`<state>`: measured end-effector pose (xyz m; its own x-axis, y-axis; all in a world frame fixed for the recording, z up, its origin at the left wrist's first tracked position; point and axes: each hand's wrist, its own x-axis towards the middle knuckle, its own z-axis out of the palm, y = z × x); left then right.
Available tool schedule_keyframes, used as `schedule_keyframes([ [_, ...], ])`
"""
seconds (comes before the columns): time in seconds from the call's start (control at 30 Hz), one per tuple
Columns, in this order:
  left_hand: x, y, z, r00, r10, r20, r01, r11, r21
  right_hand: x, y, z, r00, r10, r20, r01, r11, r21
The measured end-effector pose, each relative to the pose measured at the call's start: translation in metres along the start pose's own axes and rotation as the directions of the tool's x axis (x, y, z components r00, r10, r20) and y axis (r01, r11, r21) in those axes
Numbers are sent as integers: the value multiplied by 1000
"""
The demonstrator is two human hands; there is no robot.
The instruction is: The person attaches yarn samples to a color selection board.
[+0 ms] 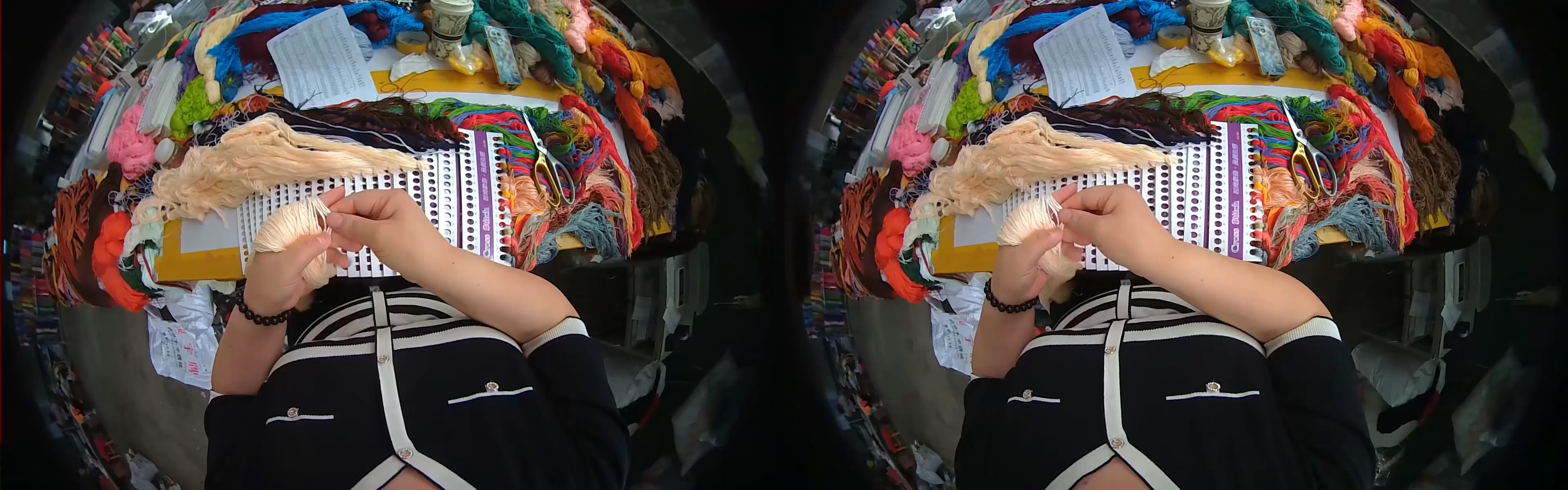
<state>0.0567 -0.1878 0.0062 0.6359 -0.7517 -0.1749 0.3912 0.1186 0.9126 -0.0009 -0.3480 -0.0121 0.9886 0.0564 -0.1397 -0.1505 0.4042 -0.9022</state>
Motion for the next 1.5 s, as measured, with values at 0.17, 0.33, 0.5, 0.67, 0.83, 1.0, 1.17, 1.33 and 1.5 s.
schedule_keyframes([
  [0.17,-5,-2,-7,999,9,-33,-7,998,57,-5,-2,8,999,-23,-33,25,998,59],
  [0.33,-8,-10,-13,990,53,-128,-62,996,-69,-7,0,11,996,-94,2,93,987,129],
  [0.5,-12,-8,-28,991,98,-94,-106,991,-83,2,1,2,999,-9,-52,28,922,386],
  [0.67,-8,-10,-7,995,93,-17,-93,996,-3,1,3,21,997,50,-63,-51,999,-18],
  [0.83,-9,-15,-5,985,159,-71,-154,986,69,1,4,19,999,18,-47,-20,999,-28],
  [1.0,-12,-9,-15,998,63,-20,-64,997,-33,-3,-1,20,999,-27,25,24,992,123],
  [1.17,-11,-11,-14,997,72,-17,-73,991,-115,-2,3,16,998,-43,36,38,989,145],
  [1.33,-10,-18,-16,961,110,-253,-137,986,-91,-3,-1,17,999,-13,-39,19,987,158],
  [1.5,-8,-14,-24,983,145,-117,-158,981,-110,6,5,-9,998,59,-27,-37,859,510],
])
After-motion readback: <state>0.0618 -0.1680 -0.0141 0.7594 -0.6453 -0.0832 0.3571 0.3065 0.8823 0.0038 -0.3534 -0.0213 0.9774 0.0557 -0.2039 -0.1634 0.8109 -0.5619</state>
